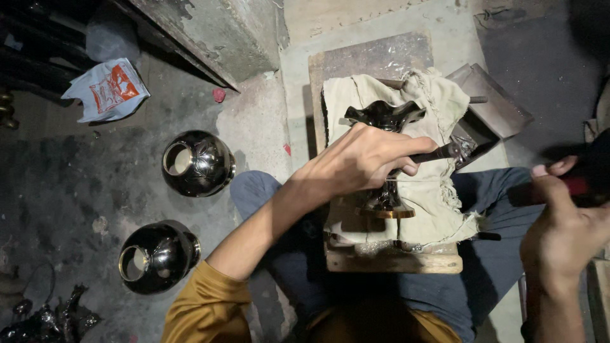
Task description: The person sits on the floor and repeatedly strikes a dark metal decorative object with a wooden mallet. They hold the object with one hand and rotate it to work different areas while striking with the other hand. The object is placed on a cloth-covered wooden block during the process.
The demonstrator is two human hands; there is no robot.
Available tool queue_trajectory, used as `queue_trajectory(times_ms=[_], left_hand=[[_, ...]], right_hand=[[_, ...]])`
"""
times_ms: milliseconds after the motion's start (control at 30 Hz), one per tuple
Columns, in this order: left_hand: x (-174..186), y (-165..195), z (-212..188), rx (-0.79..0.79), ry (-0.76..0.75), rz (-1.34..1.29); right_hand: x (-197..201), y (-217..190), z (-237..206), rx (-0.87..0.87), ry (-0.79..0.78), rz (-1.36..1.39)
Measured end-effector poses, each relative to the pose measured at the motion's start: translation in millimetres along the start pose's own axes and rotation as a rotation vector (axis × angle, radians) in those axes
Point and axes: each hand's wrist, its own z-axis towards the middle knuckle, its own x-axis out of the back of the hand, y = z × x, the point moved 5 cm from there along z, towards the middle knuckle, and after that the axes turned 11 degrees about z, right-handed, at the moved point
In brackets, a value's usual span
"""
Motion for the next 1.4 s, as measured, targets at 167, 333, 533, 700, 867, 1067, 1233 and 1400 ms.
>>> queue_trajectory(times_ms=[167, 333, 533, 700, 867, 1067, 1233, 1400], left_hand=[[-1, -2, 0, -0.012, -0.004, -0.004], [-13, -1, 4, -0.089, -0.082, 0.023], [-1, 8, 8, 0.046, -0.014, 0.047], [26, 21, -24, 0.479, 0.183, -0.249], [9, 26, -40, 0.638, 0.379, -0.199], [-10, 26, -48, 0.551, 0.415, -0.046], [-9, 30, -51, 0.434, 0.429, 0.096], [-15, 25, -55, 0.435, 0.395, 0.243]], right_hand=[[-27, -37, 10, 0.017, -0.017, -0.009], [-46, -69, 13, 0.205, -0.197, -0.592], [-63, -68, 5, 0.256, -0.381, -1.091], [-47, -61, 13, 0.104, -0.198, -0.672], [-49, -40, 30, -0.008, -0.306, -0.647], [-88, -72, 57, 0.029, -0.477, -0.302], [-91, -81, 77, 0.15, -0.705, -0.891], [-76, -25, 84, 0.185, -0.822, -0.758]])
